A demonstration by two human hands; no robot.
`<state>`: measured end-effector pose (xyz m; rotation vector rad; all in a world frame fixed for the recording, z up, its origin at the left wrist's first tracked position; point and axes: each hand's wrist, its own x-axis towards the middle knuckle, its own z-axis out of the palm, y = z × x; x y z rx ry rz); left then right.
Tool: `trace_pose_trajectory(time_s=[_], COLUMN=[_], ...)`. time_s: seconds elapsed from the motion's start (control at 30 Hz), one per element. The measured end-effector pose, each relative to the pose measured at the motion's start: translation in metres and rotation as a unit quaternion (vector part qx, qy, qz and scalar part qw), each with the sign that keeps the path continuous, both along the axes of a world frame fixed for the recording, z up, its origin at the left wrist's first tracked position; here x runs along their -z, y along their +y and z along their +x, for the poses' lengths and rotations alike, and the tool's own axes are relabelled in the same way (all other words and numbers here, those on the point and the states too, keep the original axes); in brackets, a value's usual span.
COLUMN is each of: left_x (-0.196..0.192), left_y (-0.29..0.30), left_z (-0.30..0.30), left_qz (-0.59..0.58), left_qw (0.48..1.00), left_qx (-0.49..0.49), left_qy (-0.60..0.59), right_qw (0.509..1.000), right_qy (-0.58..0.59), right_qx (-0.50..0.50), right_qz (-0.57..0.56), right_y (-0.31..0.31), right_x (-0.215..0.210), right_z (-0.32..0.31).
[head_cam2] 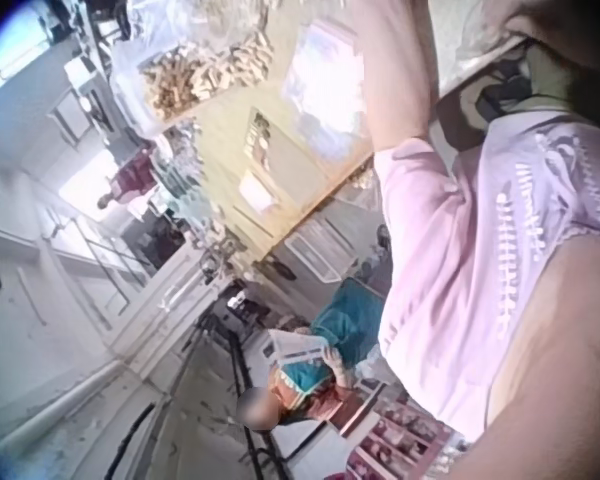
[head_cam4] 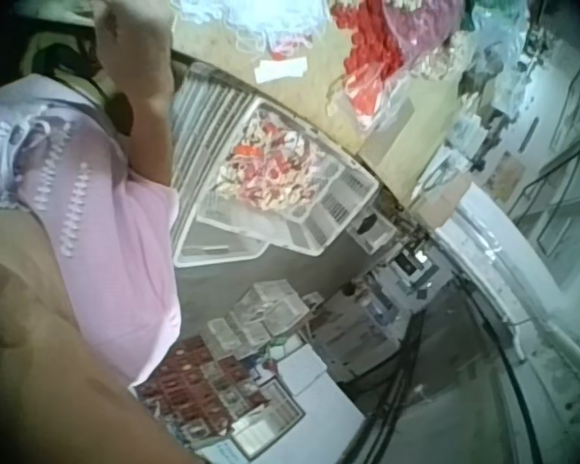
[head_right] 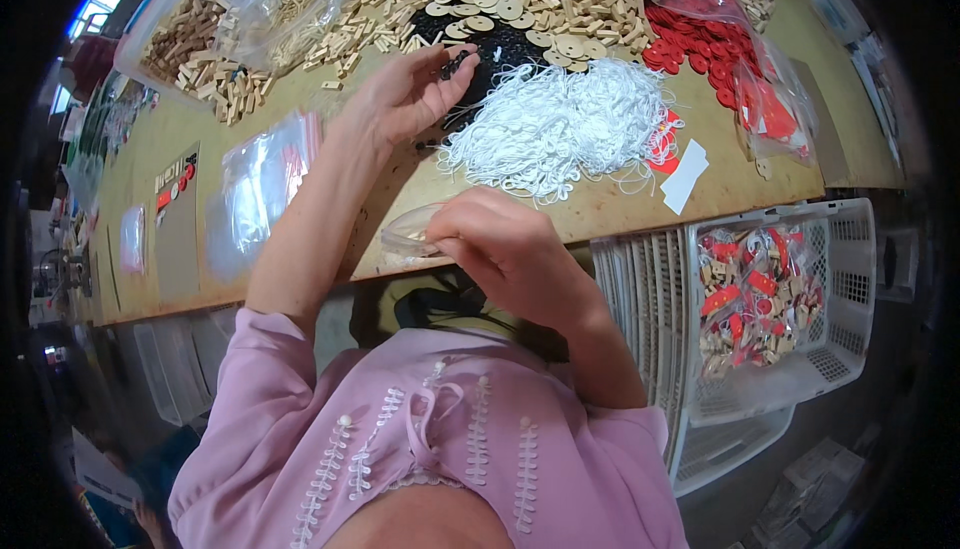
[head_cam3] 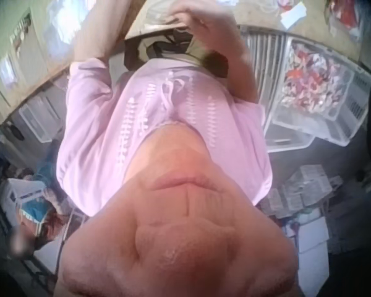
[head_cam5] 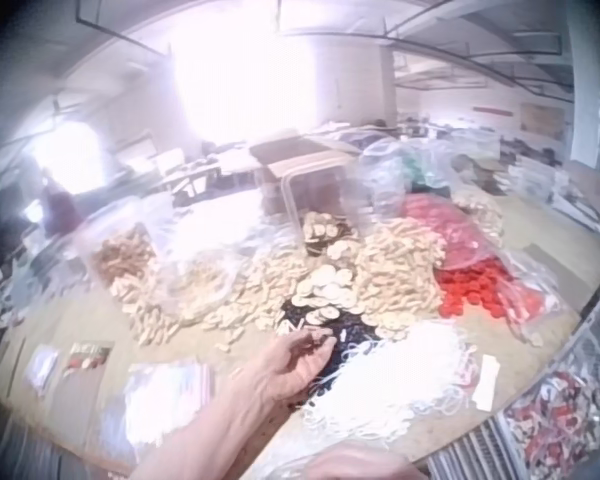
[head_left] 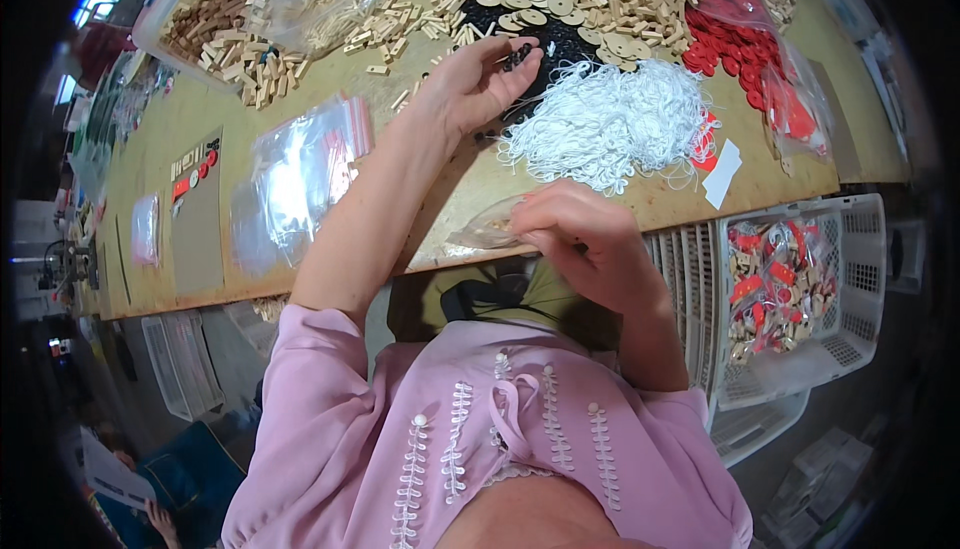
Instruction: The person assembles small craft kits by placing wooden pieces, black beads, and white string into clear plastic bags, then sealing them. The person repeats this process multiple times, organizing the finished kits into a nearby basket.
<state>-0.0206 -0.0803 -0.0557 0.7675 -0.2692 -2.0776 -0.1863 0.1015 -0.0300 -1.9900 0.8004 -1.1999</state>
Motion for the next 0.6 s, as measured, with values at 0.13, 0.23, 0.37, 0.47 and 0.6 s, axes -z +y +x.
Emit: trace_pose_trajectory(time_s=[0.13, 0.23, 0.37, 0.47, 0.6], left_x=[0.051, 0.036, 0.022, 0.013, 0.012], left_y=[-0.001, 0.018, 0.025, 0.031, 0.031], left_z=[0.027, 0.019, 0.018, 0.016, 0.018], left_qz=[-0.028, 0.004, -0.011, -0.022, -0.029], left_qw=[0.961, 0.97, 0.963, 0.962, 0.95], left_qx=[0.12, 0.07, 0.045, 0.039, 0.062], left_qy=[0.247, 0.233, 0.266, 0.268, 0.304], right_qw=[1.0, 0.999, 0.999, 0.999, 0.999], right_qy=[0.006, 0.029, 0.032, 0.026, 0.017], right_qx=[-0.009, -0.007, 0.003, 0.009, 0.004], right_qz=[0.015, 0.034, 0.039, 0.035, 0.035], right_y=[0.0, 0.001, 0.001, 0.0, -0.001], right_x=[0.0, 0.0, -0.004, -0.002, 0.001], right_z=[-0.001, -0.005, -0.003, -0.001, 0.002])
